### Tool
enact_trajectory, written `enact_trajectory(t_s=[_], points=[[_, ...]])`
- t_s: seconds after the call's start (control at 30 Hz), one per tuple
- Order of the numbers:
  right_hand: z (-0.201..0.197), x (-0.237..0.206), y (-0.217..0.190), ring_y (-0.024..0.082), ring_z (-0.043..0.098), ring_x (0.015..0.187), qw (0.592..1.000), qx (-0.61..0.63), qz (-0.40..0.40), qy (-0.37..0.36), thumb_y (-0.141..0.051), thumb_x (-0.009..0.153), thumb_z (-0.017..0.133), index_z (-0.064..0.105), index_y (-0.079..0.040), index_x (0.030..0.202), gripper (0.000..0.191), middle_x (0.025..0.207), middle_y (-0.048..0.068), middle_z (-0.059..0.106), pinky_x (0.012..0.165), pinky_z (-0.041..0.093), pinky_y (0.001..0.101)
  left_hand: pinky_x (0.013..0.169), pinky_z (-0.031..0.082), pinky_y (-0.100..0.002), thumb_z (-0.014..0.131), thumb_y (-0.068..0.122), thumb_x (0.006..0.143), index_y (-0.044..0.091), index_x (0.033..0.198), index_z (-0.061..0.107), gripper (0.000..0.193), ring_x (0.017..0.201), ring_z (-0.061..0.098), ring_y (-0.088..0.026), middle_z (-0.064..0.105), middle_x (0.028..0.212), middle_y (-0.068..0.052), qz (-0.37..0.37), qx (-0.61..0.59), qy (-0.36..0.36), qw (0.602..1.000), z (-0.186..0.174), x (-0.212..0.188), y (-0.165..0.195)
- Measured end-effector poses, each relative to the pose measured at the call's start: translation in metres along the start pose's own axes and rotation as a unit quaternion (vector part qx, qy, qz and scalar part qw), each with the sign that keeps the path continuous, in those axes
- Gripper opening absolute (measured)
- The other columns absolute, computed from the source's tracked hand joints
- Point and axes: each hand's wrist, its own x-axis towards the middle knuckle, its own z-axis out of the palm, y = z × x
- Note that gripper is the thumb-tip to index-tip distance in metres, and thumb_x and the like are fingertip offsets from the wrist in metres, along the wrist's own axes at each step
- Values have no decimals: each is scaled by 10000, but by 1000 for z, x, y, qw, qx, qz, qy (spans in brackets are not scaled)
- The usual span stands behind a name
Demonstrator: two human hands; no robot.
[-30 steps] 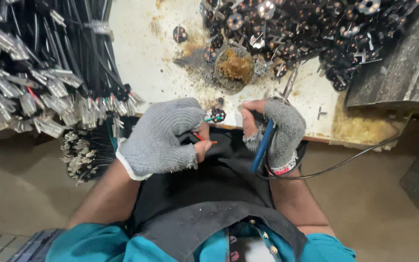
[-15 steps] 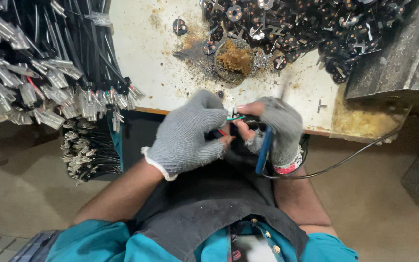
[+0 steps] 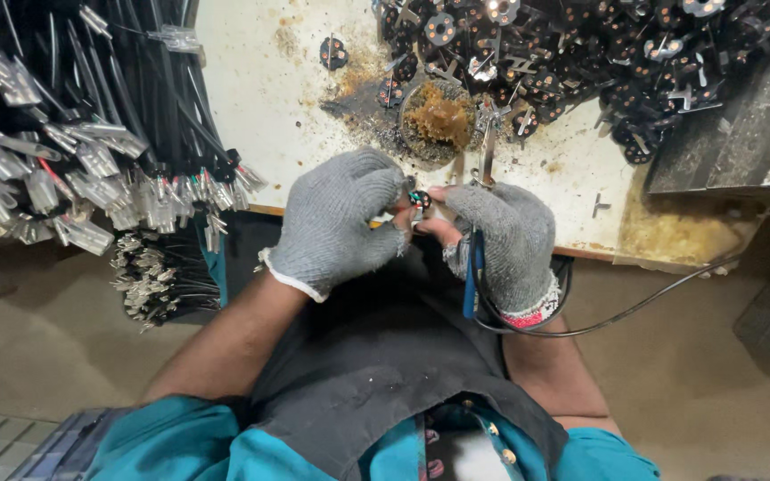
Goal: The person solders wires onto small electrical components at a workbench. They hold a component in one hand and a soldering iron in the other, dip wires into flux, solder the wire ends to the component terminals, and set finished pieces aside while picking up new ones.
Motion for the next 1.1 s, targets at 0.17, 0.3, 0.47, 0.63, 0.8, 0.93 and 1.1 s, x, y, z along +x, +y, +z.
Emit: enact_trajectory(t_s=[0.17,0.3,0.47,0.63,0.8,0.93,1.1], points=[[5,-2,7,317,692,764,1000,-25,-4,-1,-221,835,880,750,-138,1133,336,889,89,735,698,526,412,770,539,-435,807,182,736,125,870,664,204,912,668,-328,671,966,-91,8,12,5,1000,3,2,0],[8,-3,8,309,705,779,999,-30,-13,4,-258,844,886,743,-135,1121,336,916,84,745,698,527,408,768,539,-432,798,177,755,119,899,670,202,922,669,-326,673,984,-92,1,20,6,1000,5,1,-1],[9,-2,7,308,703,774,999,-38,-12,4,-267,832,896,739,-132,1097,336,919,79,749,694,528,409,755,537,-434,788,177,801,113,892,687,150,907,670,-321,676,972,-94,-11,37,5,999,8,1,0],[7,-3,5,301,699,760,999,-48,-21,10,-248,832,899,743,-134,1098,329,902,77,742,687,533,399,756,544,-435,770,177,799,109,871,694,125,908,674,-326,686,977,-99,-1,73,15,997,11,3,5],[6,-2,2,288,706,764,997,-24,-58,51,-149,884,838,714,-127,1113,261,888,76,732,689,537,385,757,552,-425,766,173,811,118,869,691,109,909,684,-319,689,980,-89,-4,57,15,998,9,2,6],[1,0,-2,242,724,764,998,46,-41,9,-77,956,723,689,-88,1178,225,843,20,720,684,541,350,754,550,-430,769,177,810,120,873,685,120,904,681,-322,679,975,-97,4,50,21,998,7,1,8],[-16,-15,-8,299,667,728,999,-5,-3,-39,-384,806,763,718,-105,1142,439,830,83,701,642,495,400,738,544,-439,766,169,815,116,873,681,116,886,676,-323,672,951,-92,2,62,23,998,6,3,12]])
